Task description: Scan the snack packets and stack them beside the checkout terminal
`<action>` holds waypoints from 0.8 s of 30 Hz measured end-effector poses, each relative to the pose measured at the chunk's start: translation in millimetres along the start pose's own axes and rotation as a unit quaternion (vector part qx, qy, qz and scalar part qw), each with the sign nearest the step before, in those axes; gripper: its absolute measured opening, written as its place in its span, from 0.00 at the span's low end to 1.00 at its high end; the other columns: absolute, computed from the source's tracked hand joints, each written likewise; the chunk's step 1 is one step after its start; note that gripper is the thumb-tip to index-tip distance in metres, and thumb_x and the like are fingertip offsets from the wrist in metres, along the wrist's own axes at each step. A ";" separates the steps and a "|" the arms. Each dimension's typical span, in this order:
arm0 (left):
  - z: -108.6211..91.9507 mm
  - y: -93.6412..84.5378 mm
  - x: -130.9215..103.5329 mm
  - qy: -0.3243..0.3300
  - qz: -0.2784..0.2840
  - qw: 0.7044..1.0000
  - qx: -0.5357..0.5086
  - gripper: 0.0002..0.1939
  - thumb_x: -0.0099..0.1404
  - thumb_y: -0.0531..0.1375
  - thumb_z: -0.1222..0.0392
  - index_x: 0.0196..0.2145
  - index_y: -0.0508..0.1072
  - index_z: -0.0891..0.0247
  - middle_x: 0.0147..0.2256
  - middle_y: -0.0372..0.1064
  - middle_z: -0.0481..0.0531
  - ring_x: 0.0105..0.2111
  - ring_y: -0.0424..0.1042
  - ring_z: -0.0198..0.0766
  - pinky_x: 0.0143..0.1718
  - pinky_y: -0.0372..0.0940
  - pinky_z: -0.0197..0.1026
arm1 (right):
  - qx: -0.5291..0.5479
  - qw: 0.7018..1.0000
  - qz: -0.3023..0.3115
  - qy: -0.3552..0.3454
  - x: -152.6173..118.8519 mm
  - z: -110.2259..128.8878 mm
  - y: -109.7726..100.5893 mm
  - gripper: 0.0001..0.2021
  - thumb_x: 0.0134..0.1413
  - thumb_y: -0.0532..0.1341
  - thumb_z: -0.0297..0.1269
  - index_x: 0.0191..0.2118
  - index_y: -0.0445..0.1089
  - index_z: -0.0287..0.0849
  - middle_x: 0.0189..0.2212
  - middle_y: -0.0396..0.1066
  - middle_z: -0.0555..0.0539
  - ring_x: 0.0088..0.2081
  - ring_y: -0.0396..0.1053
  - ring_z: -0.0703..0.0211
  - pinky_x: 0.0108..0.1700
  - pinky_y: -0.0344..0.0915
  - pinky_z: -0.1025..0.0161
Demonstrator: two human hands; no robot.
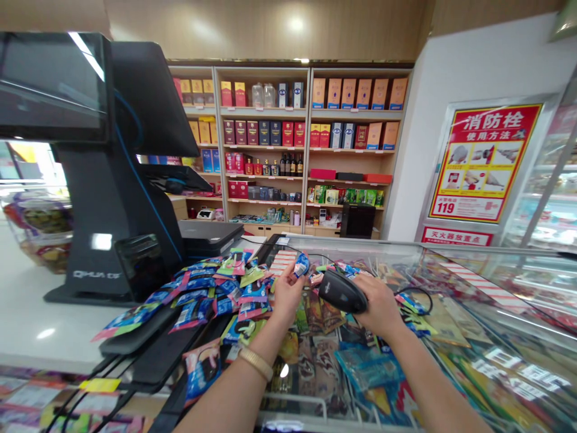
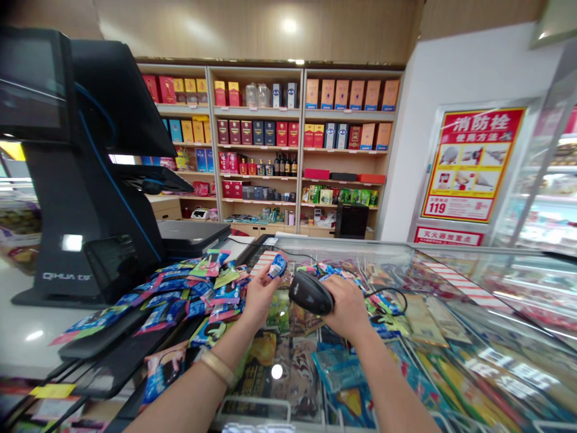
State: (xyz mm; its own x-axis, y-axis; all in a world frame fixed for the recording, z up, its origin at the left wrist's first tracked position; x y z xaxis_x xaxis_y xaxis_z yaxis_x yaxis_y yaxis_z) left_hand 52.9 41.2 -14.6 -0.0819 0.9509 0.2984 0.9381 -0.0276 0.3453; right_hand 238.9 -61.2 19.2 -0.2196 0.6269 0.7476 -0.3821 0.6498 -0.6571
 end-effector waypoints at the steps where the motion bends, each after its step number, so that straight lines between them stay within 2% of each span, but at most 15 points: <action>1: 1.4 -0.3 0.5 -0.002 0.002 1.000 -0.004 0.27 0.49 0.65 0.65 0.49 0.74 0.66 0.33 0.77 0.51 0.34 0.74 0.36 0.38 0.67 0.36 | 0.002 1.000 -0.002 0.001 -0.1 0.2 0.0 0.07 0.44 0.57 0.31 0.33 0.69 0.43 0.29 0.68 0.47 0.34 0.65 0.56 0.37 0.60 0.62; 4: 5.6 -0.5 2.6 -0.006 0.013 1.000 -0.018 0.28 0.51 0.66 0.60 0.51 0.73 0.66 0.34 0.77 0.52 0.31 0.74 0.34 0.37 0.67 0.36 | 0.005 1.000 -0.007 0.005 -0.7 0.6 0.1 0.07 0.44 0.58 0.32 0.33 0.69 0.43 0.29 0.69 0.47 0.35 0.66 0.55 0.37 0.60 0.62; 7: 5.3 -1.3 4.2 0.007 0.014 1.000 0.000 0.22 0.54 0.65 0.56 0.47 0.76 0.65 0.38 0.77 0.55 0.34 0.74 0.37 0.39 0.68 0.38 | -0.003 1.000 -0.011 0.008 -1.5 -0.3 0.3 0.08 0.43 0.58 0.32 0.34 0.69 0.43 0.30 0.69 0.47 0.35 0.66 0.55 0.37 0.60 0.62; 10: -2.8 -4.6 4.7 0.074 0.019 0.987 0.139 0.13 0.56 0.63 0.59 0.40 0.78 0.64 0.38 0.77 0.55 0.38 0.74 0.41 0.43 0.68 0.42 | -0.015 1.000 -0.018 0.011 -2.4 -3.4 0.6 0.10 0.42 0.58 0.32 0.34 0.69 0.43 0.31 0.70 0.46 0.35 0.67 0.54 0.37 0.60 0.62; 12: -9.6 -7.3 4.5 0.147 0.044 0.946 0.285 0.11 0.57 0.61 0.65 0.39 0.79 0.62 0.38 0.77 0.54 0.41 0.74 0.42 0.46 0.66 0.43 | -0.019 0.999 -0.029 0.009 -3.1 -6.3 0.3 0.11 0.41 0.57 0.31 0.35 0.70 0.42 0.32 0.71 0.45 0.36 0.68 0.54 0.38 0.61 0.61; 14: -13.8 -10.4 4.6 0.199 0.076 0.885 0.415 0.15 0.58 0.57 0.70 0.40 0.78 0.61 0.40 0.76 0.54 0.43 0.72 0.41 0.49 0.64 0.43 | -0.024 0.999 -0.045 0.008 -3.8 -9.8 -0.2 0.12 0.40 0.57 0.31 0.35 0.70 0.42 0.33 0.72 0.44 0.37 0.68 0.53 0.39 0.62 0.60; 16: -14.1 -14.2 5.6 0.196 0.110 0.815 0.534 0.17 0.59 0.54 0.73 0.41 0.77 0.62 0.41 0.74 0.55 0.44 0.71 0.40 0.49 0.63 0.42 | -0.031 0.998 -0.056 0.014 -4.5 -13.5 -0.6 0.12 0.40 0.57 0.30 0.34 0.70 0.42 0.33 0.72 0.44 0.36 0.69 0.53 0.39 0.62 0.61; 18: -13.6 -18.1 6.2 0.163 0.132 0.754 0.623 0.17 0.58 0.53 0.73 0.40 0.78 0.64 0.40 0.73 0.58 0.43 0.70 0.41 0.48 0.63 0.41 | -0.035 0.997 -0.059 0.023 -5.2 -16.9 -0.8 0.11 0.40 0.56 0.30 0.34 0.71 0.42 0.33 0.72 0.44 0.35 0.69 0.54 0.38 0.62 0.61; 19: -13.8 -19.4 5.9 0.148 0.139 0.732 0.650 0.16 0.57 0.54 0.73 0.39 0.78 0.65 0.40 0.73 0.59 0.43 0.70 0.42 0.47 0.62 0.41 | -0.034 0.997 -0.057 0.026 -5.5 -18.4 -0.8 0.12 0.40 0.56 0.30 0.34 0.71 0.42 0.32 0.72 0.45 0.35 0.69 0.54 0.37 0.62 0.61; 22: -17.7 -19.4 1.6 0.136 0.142 0.704 0.683 0.13 0.56 0.55 0.73 0.34 0.78 0.68 0.39 0.71 0.63 0.44 0.68 0.47 0.46 0.61 0.45 | -0.029 0.998 -0.053 0.034 -6.2 -22.5 -1.5 0.11 0.41 0.56 0.31 0.35 0.70 0.43 0.31 0.71 0.46 0.35 0.69 0.55 0.36 0.61 0.63; 24: -20.7 -16.7 -2.9 0.139 0.135 0.670 0.717 0.13 0.59 0.53 0.72 0.34 0.78 0.68 0.40 0.71 0.64 0.45 0.67 0.50 0.46 0.60 0.49 | -0.039 0.997 -0.059 0.039 -6.7 -25.1 -2.9 0.10 0.43 0.57 0.32 0.34 0.70 0.42 0.30 0.70 0.46 0.33 0.68 0.55 0.35 0.60 0.63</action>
State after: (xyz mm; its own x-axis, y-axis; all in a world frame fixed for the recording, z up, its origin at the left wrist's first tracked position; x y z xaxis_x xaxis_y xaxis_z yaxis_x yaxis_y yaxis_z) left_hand 30.5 32.5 -2.8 0.2836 0.8715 0.4001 0.2735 0.3264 -0.9048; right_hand 264.0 -56.5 13.7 -0.1060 0.5743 0.8118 -0.3302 0.7497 -0.5735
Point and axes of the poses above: each hand's wrist, its own x-axis towards the middle knuckle, its own y-axis out of the palm, z = x × y, the point moved 2 cm from there along x, towards the middle knuckle
